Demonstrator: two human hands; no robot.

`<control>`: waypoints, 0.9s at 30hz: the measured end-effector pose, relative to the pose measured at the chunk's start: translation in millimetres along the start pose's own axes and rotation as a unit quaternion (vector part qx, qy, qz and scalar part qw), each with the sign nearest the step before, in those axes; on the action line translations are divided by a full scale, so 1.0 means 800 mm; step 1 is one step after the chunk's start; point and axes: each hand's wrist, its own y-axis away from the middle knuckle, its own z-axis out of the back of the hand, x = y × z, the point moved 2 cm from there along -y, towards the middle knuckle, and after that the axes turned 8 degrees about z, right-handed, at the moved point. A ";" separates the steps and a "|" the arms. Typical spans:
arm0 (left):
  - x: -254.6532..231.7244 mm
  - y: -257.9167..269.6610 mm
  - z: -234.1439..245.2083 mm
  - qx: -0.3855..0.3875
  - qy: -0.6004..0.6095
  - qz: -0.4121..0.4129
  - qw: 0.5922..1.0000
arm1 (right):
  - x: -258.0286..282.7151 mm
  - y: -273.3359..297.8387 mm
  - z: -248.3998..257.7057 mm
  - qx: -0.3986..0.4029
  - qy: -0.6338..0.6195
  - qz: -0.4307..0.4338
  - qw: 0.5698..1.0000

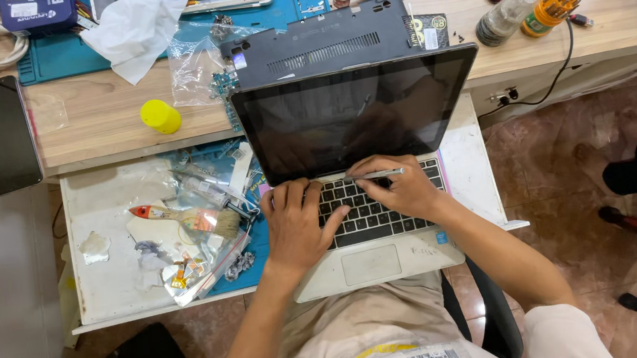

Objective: The person uses a prying tool to separate the laptop casing and then removes the back cover. They use a screwdriver to unscrew and remove an internal component, then reassemble the laptop by replacing the back cover and securing it with screws.

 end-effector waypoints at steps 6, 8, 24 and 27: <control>-0.001 0.002 0.000 -0.002 0.004 0.003 1.000 | -0.004 0.004 -0.001 0.008 0.001 0.001 1.000; 0.000 0.002 0.000 -0.003 0.004 0.003 1.000 | -0.006 0.005 -0.001 0.018 -0.007 0.001 1.000; -0.004 0.001 0.005 -0.009 -0.001 -0.003 1.000 | -0.008 -0.009 0.003 0.059 -0.029 -0.075 0.995; -0.003 0.002 0.004 -0.019 0.012 -0.008 1.000 | -0.008 -0.011 -0.002 0.057 -0.035 -0.102 0.992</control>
